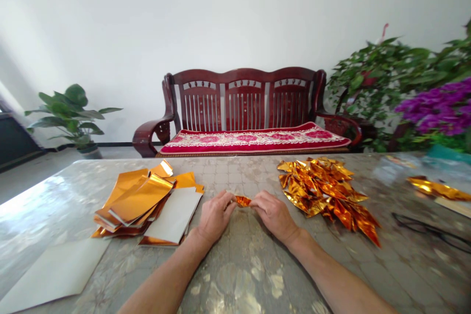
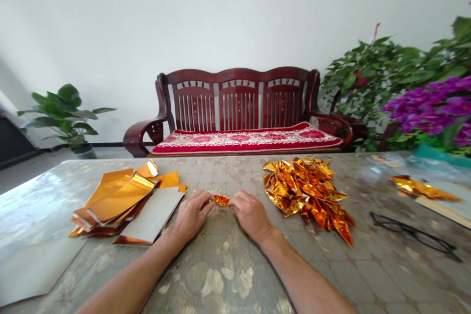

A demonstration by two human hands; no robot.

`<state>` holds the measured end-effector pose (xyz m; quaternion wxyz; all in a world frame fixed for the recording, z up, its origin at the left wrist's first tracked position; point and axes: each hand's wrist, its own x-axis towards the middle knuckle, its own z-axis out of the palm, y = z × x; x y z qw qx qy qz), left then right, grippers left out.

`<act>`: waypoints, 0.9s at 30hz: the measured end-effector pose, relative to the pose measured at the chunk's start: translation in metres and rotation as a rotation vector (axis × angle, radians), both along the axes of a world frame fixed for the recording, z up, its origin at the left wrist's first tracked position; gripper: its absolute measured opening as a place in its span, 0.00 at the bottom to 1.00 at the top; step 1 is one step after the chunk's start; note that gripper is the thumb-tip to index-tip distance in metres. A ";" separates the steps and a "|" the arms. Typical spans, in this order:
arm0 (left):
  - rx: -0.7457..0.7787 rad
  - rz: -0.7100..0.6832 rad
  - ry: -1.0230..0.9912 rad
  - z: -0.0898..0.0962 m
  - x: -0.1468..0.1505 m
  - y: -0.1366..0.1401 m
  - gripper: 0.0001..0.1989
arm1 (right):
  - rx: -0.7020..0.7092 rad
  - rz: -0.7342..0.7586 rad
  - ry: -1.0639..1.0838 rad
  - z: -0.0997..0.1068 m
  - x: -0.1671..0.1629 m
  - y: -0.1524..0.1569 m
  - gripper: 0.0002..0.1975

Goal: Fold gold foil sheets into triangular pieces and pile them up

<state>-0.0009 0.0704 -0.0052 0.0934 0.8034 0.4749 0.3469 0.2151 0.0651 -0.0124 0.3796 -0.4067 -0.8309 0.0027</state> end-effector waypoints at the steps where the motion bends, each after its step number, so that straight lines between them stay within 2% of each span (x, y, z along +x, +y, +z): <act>1: -0.009 -0.012 -0.010 -0.001 0.000 0.000 0.05 | 0.005 0.002 0.000 0.000 0.000 0.000 0.08; 11: -0.099 -0.115 -0.067 -0.004 0.001 0.007 0.08 | -0.007 0.001 0.002 -0.002 0.003 0.000 0.09; 20: -0.094 -0.176 -0.047 0.002 0.001 0.004 0.09 | -0.015 -0.063 -0.108 0.003 0.002 -0.003 0.12; 27: -0.144 -0.226 -0.047 0.001 -0.004 0.007 0.09 | -0.005 -0.067 -0.159 0.005 0.004 -0.006 0.12</act>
